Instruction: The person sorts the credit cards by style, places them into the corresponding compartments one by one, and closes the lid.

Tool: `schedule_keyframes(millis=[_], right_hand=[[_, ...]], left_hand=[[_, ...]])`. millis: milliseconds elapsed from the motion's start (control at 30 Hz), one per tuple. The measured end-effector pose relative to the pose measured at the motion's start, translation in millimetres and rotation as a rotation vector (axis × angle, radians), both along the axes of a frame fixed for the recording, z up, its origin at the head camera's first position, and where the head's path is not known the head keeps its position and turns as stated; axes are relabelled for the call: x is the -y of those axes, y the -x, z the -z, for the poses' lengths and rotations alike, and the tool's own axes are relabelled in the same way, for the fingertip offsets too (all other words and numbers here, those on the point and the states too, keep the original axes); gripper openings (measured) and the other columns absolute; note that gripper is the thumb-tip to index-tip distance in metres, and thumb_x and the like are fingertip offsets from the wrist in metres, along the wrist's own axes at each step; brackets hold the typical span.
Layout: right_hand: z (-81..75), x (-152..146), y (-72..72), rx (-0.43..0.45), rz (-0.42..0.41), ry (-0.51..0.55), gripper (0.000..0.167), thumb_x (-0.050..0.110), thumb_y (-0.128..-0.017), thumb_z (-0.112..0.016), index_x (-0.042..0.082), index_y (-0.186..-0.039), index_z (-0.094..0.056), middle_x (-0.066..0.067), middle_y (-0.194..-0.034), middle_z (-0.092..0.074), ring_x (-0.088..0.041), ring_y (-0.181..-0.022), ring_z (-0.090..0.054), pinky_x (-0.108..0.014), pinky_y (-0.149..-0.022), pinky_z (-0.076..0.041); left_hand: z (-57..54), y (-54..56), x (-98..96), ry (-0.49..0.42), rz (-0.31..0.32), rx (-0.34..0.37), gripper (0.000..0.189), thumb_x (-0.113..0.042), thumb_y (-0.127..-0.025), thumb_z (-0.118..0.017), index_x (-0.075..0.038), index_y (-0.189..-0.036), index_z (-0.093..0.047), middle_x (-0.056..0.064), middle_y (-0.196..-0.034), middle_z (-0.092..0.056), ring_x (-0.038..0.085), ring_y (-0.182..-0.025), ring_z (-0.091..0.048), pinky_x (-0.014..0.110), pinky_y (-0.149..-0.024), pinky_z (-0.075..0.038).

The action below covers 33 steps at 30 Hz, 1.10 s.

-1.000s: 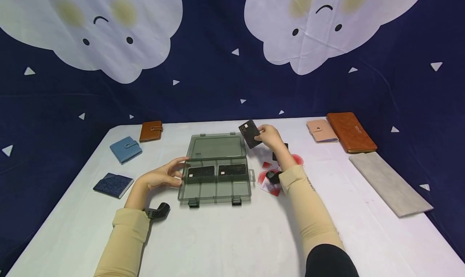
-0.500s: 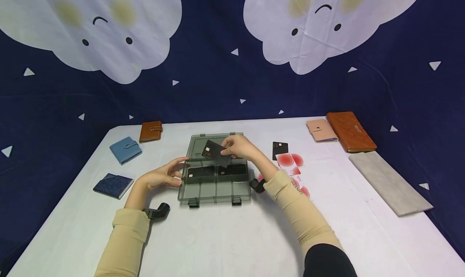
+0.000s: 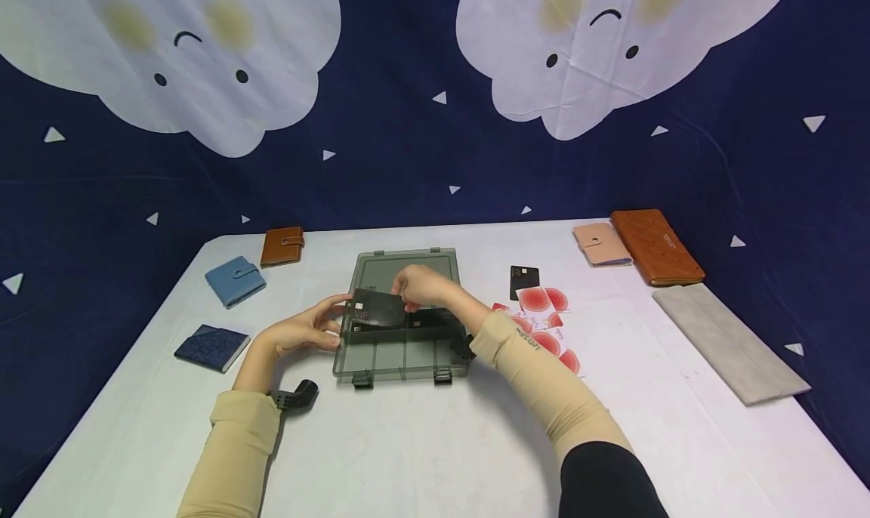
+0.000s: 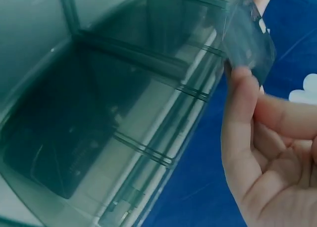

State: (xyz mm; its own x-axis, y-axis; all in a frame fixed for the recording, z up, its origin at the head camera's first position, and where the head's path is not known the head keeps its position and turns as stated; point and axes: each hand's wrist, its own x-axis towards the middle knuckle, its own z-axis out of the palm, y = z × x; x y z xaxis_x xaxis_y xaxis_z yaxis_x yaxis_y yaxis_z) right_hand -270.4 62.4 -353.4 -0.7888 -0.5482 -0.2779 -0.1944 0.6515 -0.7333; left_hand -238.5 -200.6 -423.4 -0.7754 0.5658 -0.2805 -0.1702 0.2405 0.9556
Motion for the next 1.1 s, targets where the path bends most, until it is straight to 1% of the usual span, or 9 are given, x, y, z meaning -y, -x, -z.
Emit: schedule_keyframes(millis=[233,367,500,633,700,800,867,967,1100], right_hand=[[10.7,7,0.6,-0.028,-0.059,-0.051,0.015,-0.004,-0.089,-0.053,0.005,-0.097,-0.062,-0.012,-0.095,-0.061,-0.018,-0.067,-0.062,-0.03,-0.065,-0.053],[11.2,8,-1.2,-0.054,-0.067,-0.105,0.015,-0.001,-0.091,-0.053,0.007,-0.098,-0.063,-0.013,-0.098,-0.06,-0.019,-0.066,-0.063,-0.03,-0.063,-0.053],[7.7,7,-3.3,-0.023,-0.084,-0.163,0.025,0.001,-0.093,-0.048,0.011,-0.112,-0.062,-0.012,-0.097,-0.061,-0.021,-0.068,-0.063,-0.03,-0.06,-0.051],[4.9,7,-4.1,0.033,-0.134,-0.198,0.042,-0.001,-0.093,-0.043,0.014,-0.13,-0.054,-0.009,-0.099,-0.063,-0.022,-0.069,-0.061,-0.032,-0.059,-0.049],[4.4,6,-4.0,0.052,-0.161,-0.202,0.047,-0.003,-0.091,-0.041,0.014,-0.135,-0.049,-0.008,-0.102,-0.063,-0.023,-0.071,-0.06,-0.033,-0.06,-0.049],[4.1,5,-4.3,0.055,-0.188,-0.215,0.048,0.0,-0.092,-0.045,0.015,-0.137,-0.046,-0.008,-0.103,-0.062,-0.022,-0.076,-0.06,-0.033,-0.061,-0.049],[3.8,3,-4.5,0.059,-0.19,-0.202,0.047,0.003,-0.092,-0.048,0.015,-0.137,-0.045,-0.009,-0.105,-0.061,-0.023,-0.079,-0.061,-0.034,-0.063,-0.05],[2.4,-5,-4.2,0.061,-0.166,-0.146,0.044,0.008,-0.093,-0.053,0.013,-0.136,-0.047,-0.011,-0.108,-0.061,-0.025,-0.081,-0.061,-0.036,-0.065,-0.049],[-1.8,-23,-1.8,0.061,-0.105,-0.026,0.04,0.011,-0.094,-0.052,0.008,-0.133,-0.048,-0.015,-0.11,-0.061,-0.029,-0.082,-0.058,-0.038,-0.066,-0.045]], left_hand=[[0.1,0.0,0.1,-0.008,0.001,0.012,0.092,0.001,-0.078,-0.07,-0.018,-0.149,-0.013,0.019,-0.149,-0.011,0.015,-0.091,-0.053,0.032,-0.078,-0.05],[0.2,-0.1,-0.1,-0.009,0.005,0.014,0.093,0.001,-0.078,-0.07,-0.018,-0.149,-0.013,0.019,-0.149,-0.011,0.015,-0.091,-0.053,0.032,-0.078,-0.05],[-0.1,0.0,-0.2,-0.005,0.01,0.009,0.092,0.0,-0.078,-0.07,-0.018,-0.149,-0.013,0.019,-0.149,-0.011,0.015,-0.092,-0.053,0.032,-0.078,-0.05],[-0.1,0.0,-0.1,0.002,0.008,0.002,0.092,0.0,-0.078,-0.069,-0.018,-0.149,-0.013,0.019,-0.149,-0.01,0.016,-0.093,-0.053,0.032,-0.077,-0.05],[-0.1,0.1,0.0,0.003,0.006,-0.001,0.091,0.001,-0.079,-0.069,-0.018,-0.149,-0.014,0.019,-0.149,-0.01,0.016,-0.094,-0.053,0.033,-0.078,-0.05],[0.2,0.1,0.0,0.007,0.002,-0.004,0.091,0.001,-0.079,-0.069,-0.018,-0.149,-0.014,0.02,-0.149,-0.01,0.017,-0.095,-0.053,0.034,-0.078,-0.05],[0.3,-0.1,0.2,0.011,-0.002,-0.002,0.091,0.001,-0.079,-0.069,-0.018,-0.149,-0.014,0.02,-0.149,-0.011,0.017,-0.095,-0.053,0.034,-0.079,-0.05],[0.4,-0.1,0.2,0.014,-0.005,-0.002,0.091,0.001,-0.078,-0.069,-0.018,-0.149,-0.015,0.02,-0.149,-0.012,0.017,-0.095,-0.053,0.034,-0.078,-0.05],[0.3,0.1,0.1,0.012,-0.005,-0.005,0.092,0.001,-0.078,-0.07,-0.017,-0.149,-0.015,0.02,-0.149,-0.012,0.016,-0.095,-0.053,0.034,-0.078,-0.051]])
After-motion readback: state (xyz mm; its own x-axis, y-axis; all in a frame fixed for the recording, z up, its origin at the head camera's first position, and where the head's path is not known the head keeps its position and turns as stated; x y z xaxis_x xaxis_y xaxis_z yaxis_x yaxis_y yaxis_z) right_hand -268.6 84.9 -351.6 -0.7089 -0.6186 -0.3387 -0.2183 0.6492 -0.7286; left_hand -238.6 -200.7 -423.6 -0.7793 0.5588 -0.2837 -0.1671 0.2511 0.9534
